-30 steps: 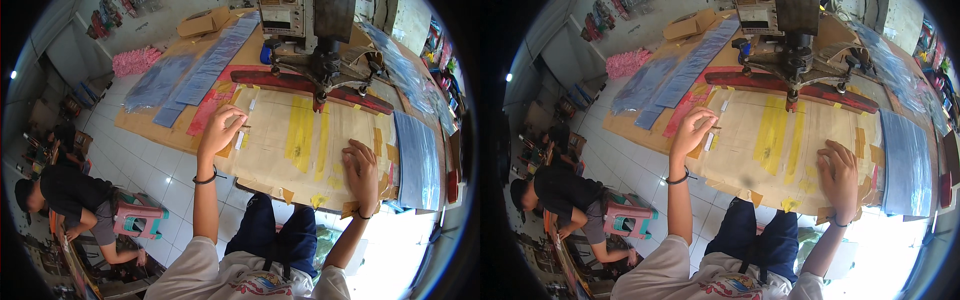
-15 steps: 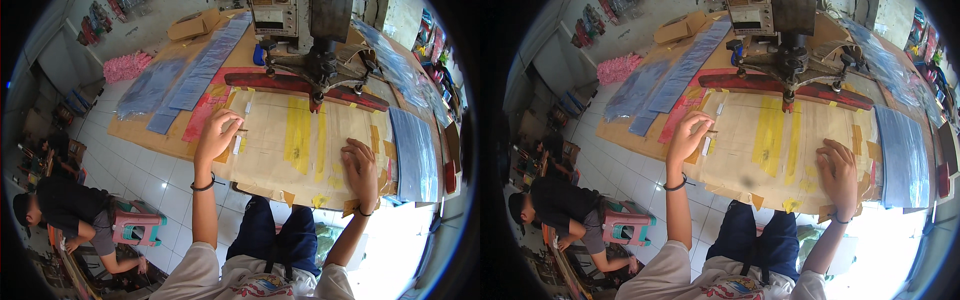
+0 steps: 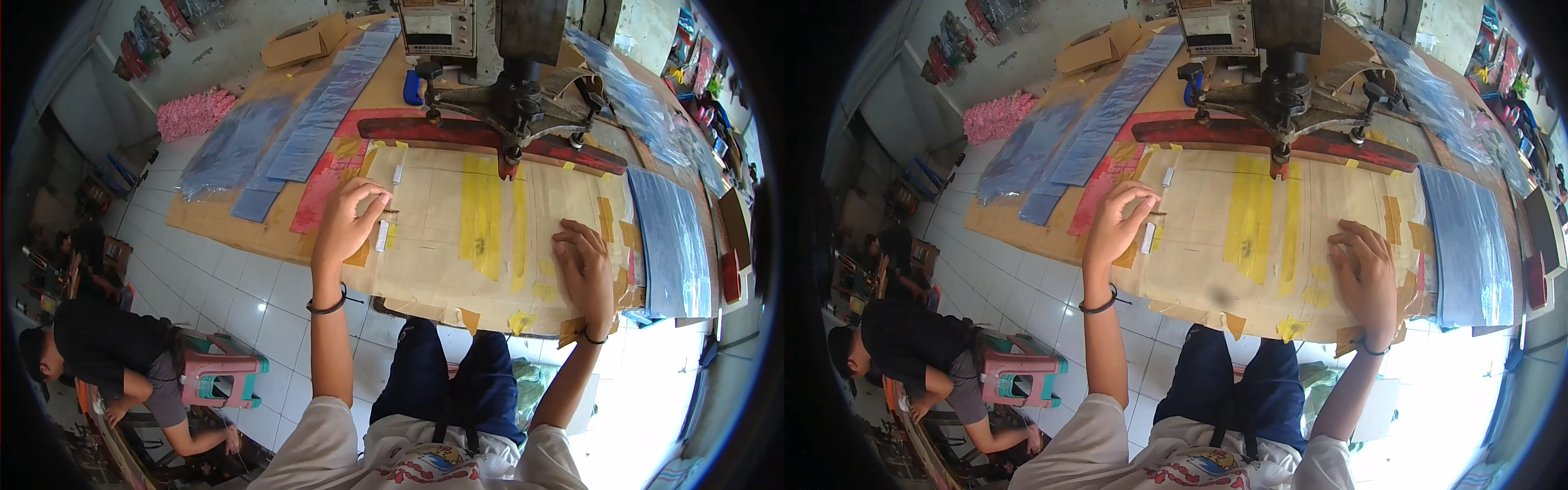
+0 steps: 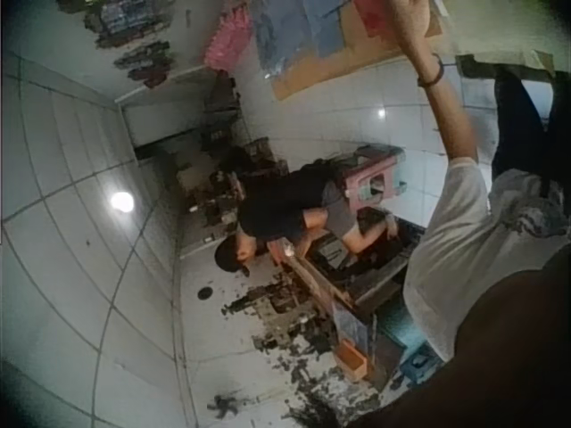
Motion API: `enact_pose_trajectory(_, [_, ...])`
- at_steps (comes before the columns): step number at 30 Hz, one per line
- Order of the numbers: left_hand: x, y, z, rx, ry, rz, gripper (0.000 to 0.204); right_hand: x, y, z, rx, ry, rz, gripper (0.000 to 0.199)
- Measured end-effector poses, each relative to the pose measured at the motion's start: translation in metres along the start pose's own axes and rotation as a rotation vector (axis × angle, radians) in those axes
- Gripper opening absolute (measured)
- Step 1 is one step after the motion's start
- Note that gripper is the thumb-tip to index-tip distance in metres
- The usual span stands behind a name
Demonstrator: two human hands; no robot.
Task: The person sets alignment guides by pressing tape onto the work table, then lifts and fits plastic sheets onto the heat sealing machine.
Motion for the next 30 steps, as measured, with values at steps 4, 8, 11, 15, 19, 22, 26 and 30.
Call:
enact_pose_trajectory(4, [-0.0031,-0.0001,0.0011,0.007,0.003,0.004,0.014,-0.001,-0.0003,-0.0006,0.006,-0.026,0.017,0.015])
enact_pose_trajectory(8, [0.0,0.0015,0.0003,0.015,0.006,-0.009,0.015,0.0,-0.0014,-0.0009,0.005,-0.019,0.008,0.015])
enact_pose_trajectory(11, [-0.0007,0.0005,0.0004,0.006,-0.006,0.005,0.016,0.0003,-0.0006,-0.0007,-0.001,-0.019,0.015,0.014])
enact_pose_trajectory(15, [-0.0025,0.0007,0.0014,0.006,0.003,0.006,0.016,-0.0008,0.001,0.0001,-0.012,-0.011,0.041,0.015])
enact_pose_trajectory(19, [-0.0006,0.0002,0.0003,0.013,-0.007,-0.006,0.016,-0.004,-0.0002,-0.0009,-0.013,-0.013,0.072,0.015])
enact_pose_trajectory(22, [-0.0025,-0.0003,0.001,0.011,-0.012,-0.012,0.016,-0.0042,0.0016,-0.0006,-0.014,-0.007,0.072,0.015])
enact_pose_trajectory(26, [-0.0001,0.0005,-0.0008,-0.001,-0.039,0.007,0.014,-0.0024,0.0008,-0.0008,-0.013,-0.003,0.069,0.014])
enact_pose_trajectory(30, [0.0059,-0.0013,-0.0022,-0.052,-0.045,-0.045,0.015,-0.0017,-0.0015,-0.0018,-0.02,0.011,0.055,0.014])
Point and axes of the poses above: each hand's wrist, its own z-axis towards the middle knuckle, its own y-axis out of the back of the hand, x = y × z, the point moved 2 cm from there along z, towards the middle knuckle, and after that the axes turned 3 degrees about -x, right-handed, at the moved point
